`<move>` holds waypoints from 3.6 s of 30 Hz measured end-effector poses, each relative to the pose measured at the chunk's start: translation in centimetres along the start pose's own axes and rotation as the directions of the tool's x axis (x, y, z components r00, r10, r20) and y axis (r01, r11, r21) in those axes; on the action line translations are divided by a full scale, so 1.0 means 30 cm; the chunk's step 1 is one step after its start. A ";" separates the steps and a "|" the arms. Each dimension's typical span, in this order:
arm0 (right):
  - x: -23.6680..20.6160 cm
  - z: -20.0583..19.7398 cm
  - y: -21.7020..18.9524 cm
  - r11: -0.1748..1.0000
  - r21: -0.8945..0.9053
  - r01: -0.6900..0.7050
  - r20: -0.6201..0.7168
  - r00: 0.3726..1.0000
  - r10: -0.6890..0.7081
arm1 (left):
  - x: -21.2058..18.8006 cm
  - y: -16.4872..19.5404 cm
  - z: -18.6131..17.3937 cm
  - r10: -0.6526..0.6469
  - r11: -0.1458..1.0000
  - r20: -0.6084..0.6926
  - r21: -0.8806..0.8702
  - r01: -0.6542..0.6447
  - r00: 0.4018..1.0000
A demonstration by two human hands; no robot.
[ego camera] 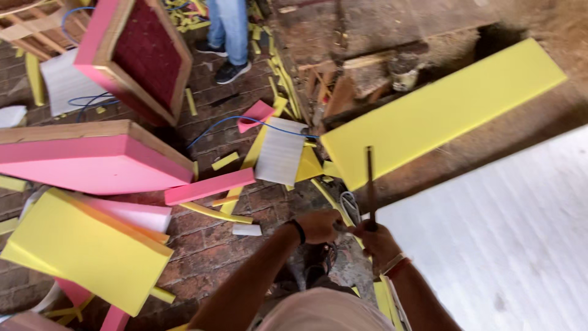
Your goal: The person cuts yellow and white foam sheets into strips using a long metal blade and a wooden straightedge. They measure the white foam with a tape measure, mark it, and then slice along the straightedge to produce uniform pieces.
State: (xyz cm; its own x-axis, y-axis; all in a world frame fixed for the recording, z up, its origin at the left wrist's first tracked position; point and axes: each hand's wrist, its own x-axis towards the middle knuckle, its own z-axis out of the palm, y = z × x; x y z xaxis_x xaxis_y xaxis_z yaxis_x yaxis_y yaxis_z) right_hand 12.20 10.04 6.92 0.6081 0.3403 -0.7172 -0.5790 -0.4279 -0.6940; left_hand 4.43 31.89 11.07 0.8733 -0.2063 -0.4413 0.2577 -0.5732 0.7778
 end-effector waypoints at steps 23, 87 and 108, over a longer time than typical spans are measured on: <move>-0.246 -0.463 0.214 0.933 0.359 0.027 -0.605 0.768 0.211 | 0.637 0.330 -0.045 0.004 0.839 0.257 0.525 -0.144 0.966; -0.153 -0.692 0.488 0.984 0.020 -0.175 -0.917 0.390 0.088 | 1.131 0.401 0.328 0.210 0.727 0.278 0.596 -0.340 0.937; -0.223 -0.858 0.552 0.959 0.184 -0.217 -0.920 0.304 0.246 | 1.249 0.466 0.377 0.218 0.686 0.285 0.635 -0.355 0.933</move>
State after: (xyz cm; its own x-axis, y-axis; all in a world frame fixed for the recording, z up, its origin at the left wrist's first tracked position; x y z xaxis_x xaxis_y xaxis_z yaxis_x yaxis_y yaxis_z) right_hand 12.53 -20.88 1.85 0.5424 -0.7723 -0.3306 -0.7871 -0.3296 -0.5214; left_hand 36.08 7.17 0.34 0.7534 -0.5439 -0.3696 -0.3953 -0.8237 0.4065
